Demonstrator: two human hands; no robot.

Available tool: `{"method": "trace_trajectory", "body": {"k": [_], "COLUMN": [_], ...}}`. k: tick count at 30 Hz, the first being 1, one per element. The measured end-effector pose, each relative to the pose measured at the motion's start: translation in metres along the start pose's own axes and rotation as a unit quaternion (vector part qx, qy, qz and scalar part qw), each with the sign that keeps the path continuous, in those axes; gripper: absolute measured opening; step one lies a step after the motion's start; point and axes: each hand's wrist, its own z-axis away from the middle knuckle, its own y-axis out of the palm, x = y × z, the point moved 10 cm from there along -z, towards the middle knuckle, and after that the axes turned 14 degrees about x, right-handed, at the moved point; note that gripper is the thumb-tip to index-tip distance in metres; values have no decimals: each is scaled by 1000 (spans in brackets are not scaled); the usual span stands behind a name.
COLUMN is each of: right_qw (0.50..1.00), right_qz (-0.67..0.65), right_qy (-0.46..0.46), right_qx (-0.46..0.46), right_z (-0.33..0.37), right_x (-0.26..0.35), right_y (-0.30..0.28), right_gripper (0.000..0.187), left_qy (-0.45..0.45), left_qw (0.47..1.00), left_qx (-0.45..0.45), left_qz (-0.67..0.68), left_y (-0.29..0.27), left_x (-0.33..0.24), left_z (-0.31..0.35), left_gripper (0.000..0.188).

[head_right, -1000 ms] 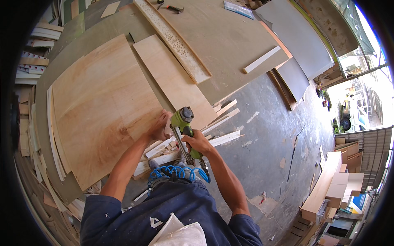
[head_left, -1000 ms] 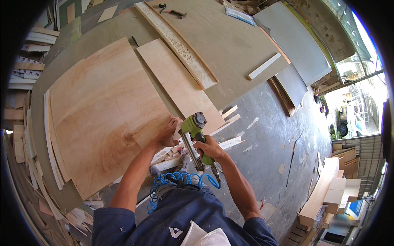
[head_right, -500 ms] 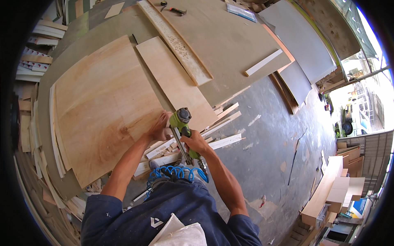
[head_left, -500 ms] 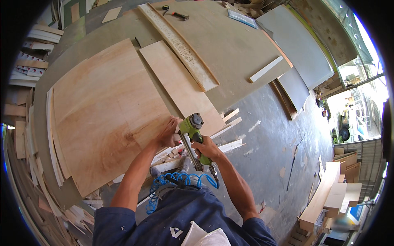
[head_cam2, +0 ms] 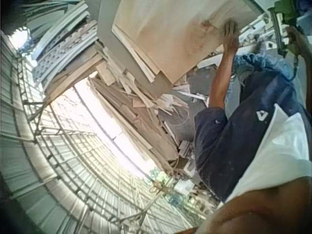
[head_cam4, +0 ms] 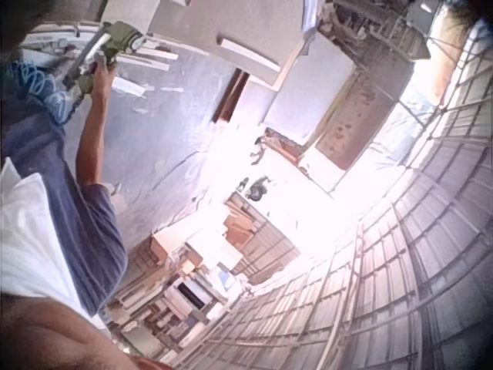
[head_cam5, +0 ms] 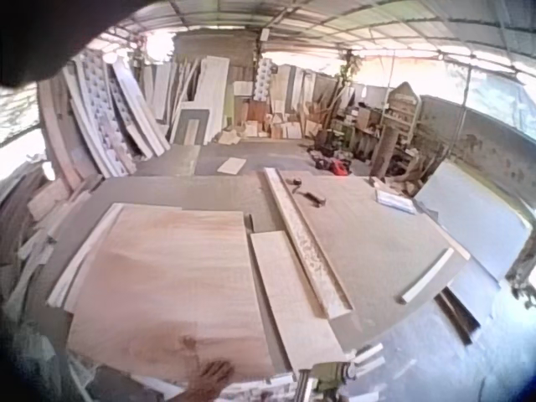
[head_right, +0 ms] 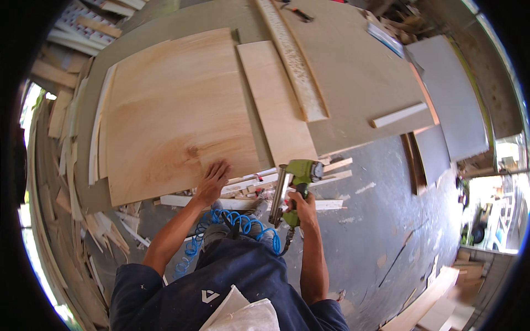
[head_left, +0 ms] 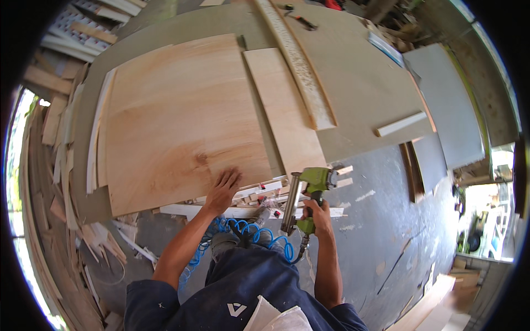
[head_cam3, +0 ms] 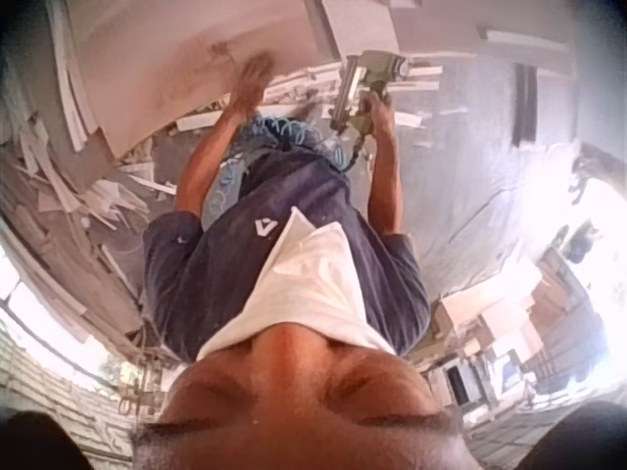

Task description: The person aligns plywood sheets on a workbench and uses a pneumatic nail gun to secure them together, then handles a thin strip of wood and checks the alignment of the boards.

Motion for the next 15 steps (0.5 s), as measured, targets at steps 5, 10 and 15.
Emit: {"method": "trace_trajectory", "body": {"k": [5, 10, 15], "right_qw": [999, 997, 997], "right_qz": [-25, -1, 7], "right_qy": [-13, -25, -31], "right_qx": [39, 73, 67], "right_z": [-7, -8, -7], "right_x": [10, 16, 15], "right_y": [19, 45, 82], "right_gripper": [29, 35, 39], "left_qy": [-137, -291, -583], "left_qw": [989, 942, 603], "left_qx": [-5, -170, -521], "left_qz": [-58, -1, 157], "left_y": [-7, -32, 1], "left_x": [68, 120, 204], "left_z": [89, 178, 381], "left_gripper": [61, 77, 68]}}
